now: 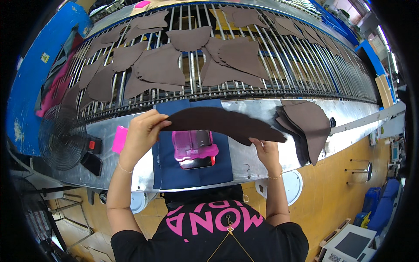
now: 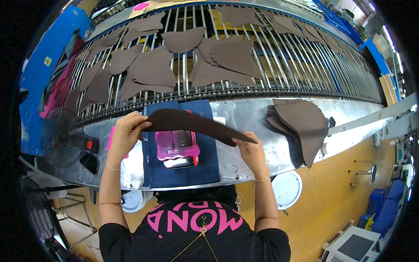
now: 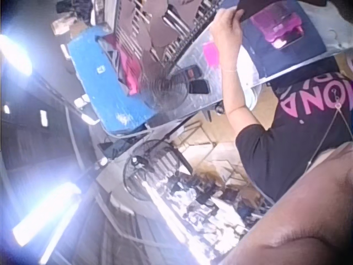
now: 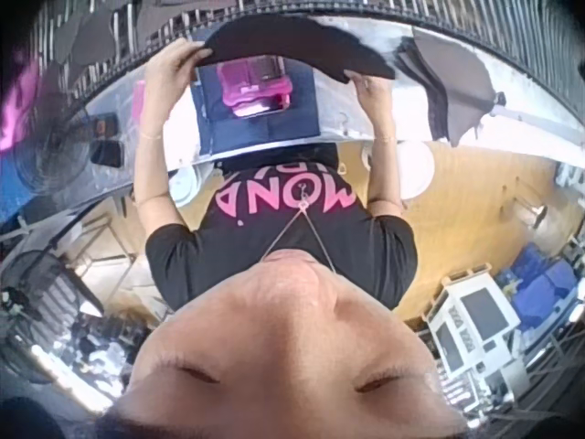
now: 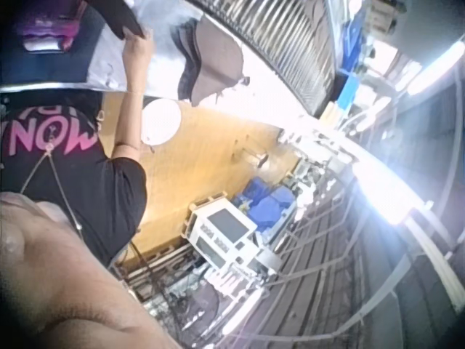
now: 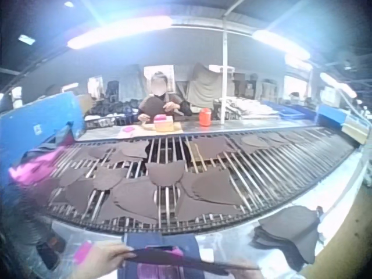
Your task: The person repeatedly picks up brown fabric pieces from a stack and places them onto a moving conveyor belt. The person handles the pieces one at a time, maintaining a steady rhythm as the belt carries them away.
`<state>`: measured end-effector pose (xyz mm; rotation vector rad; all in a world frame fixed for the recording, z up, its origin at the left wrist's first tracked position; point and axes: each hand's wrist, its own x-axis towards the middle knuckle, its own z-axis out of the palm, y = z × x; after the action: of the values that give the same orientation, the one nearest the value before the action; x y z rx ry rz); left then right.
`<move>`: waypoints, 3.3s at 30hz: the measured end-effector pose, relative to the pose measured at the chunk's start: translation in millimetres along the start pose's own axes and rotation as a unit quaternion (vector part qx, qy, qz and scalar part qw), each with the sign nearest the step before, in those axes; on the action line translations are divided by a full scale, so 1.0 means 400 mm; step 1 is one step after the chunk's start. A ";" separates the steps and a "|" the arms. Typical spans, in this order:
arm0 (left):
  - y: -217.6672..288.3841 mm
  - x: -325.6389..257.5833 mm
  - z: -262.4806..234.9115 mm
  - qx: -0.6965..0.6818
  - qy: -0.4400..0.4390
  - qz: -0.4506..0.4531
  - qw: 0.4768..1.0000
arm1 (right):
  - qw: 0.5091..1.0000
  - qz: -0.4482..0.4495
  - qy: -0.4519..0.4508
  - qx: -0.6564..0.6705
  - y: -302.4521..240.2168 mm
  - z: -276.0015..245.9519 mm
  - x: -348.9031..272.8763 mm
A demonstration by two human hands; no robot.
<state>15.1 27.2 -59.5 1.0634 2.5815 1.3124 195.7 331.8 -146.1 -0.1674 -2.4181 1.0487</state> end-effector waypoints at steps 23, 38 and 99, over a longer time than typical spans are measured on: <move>0.056 0.159 0.000 0.061 0.031 0.003 0.998 | 0.818 0.245 0.249 0.457 0.544 -0.108 0.522; -0.151 0.077 -0.044 -0.064 0.097 -0.097 0.988 | 0.857 0.179 0.410 -0.255 0.385 -0.329 0.229; -0.009 -0.053 -0.046 -0.037 0.001 -0.076 0.996 | 0.990 -0.107 -0.091 -0.008 -0.023 0.006 0.083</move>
<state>22.9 0.2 -55.4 0.8354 2.5358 1.3597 166.4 333.7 -128.0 0.1887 -2.5382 0.9845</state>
